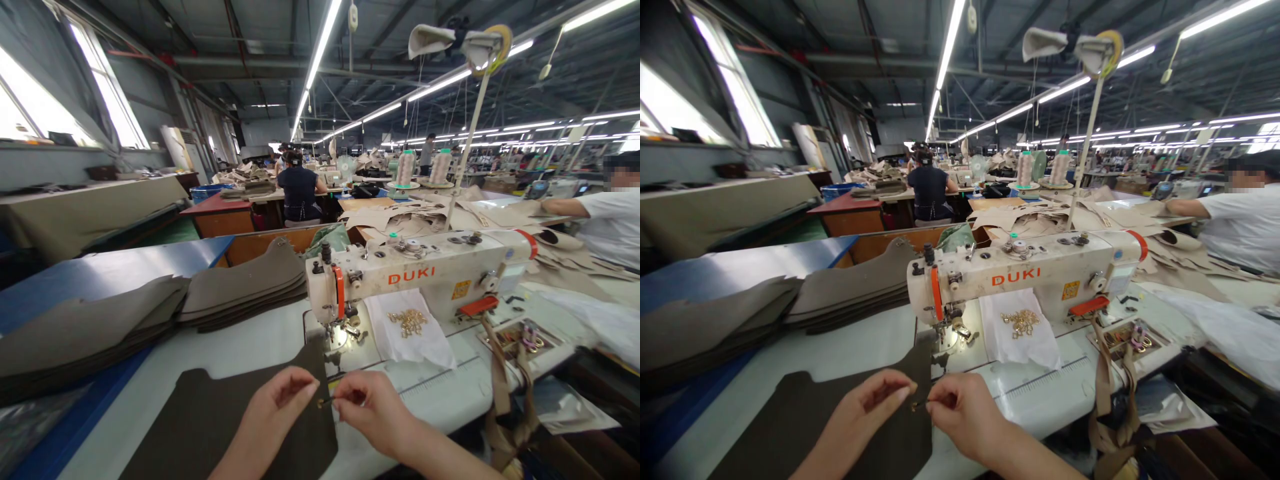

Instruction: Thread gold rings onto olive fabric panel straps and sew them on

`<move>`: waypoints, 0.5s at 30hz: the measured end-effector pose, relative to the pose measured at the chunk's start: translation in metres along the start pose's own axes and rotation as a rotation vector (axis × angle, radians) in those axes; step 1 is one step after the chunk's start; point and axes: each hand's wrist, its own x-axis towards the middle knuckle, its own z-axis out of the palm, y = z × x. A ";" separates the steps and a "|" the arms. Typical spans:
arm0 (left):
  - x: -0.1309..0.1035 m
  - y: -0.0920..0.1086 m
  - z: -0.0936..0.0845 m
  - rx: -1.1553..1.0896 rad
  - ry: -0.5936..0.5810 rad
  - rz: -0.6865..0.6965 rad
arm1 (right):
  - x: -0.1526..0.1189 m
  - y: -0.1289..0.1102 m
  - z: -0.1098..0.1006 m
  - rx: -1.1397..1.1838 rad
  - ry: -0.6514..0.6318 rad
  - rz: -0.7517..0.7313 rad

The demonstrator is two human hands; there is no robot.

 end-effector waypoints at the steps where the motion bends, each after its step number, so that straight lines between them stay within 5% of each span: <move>1: 0.007 -0.004 -0.004 0.081 0.033 0.043 | 0.003 0.003 0.000 0.033 0.005 0.030; 7: 0.028 -0.049 0.003 0.573 0.162 0.331 | 0.026 0.016 0.000 0.103 0.053 0.178; 15: 0.016 -0.074 0.018 0.734 0.288 0.577 | 0.072 0.019 0.009 0.050 -0.090 0.439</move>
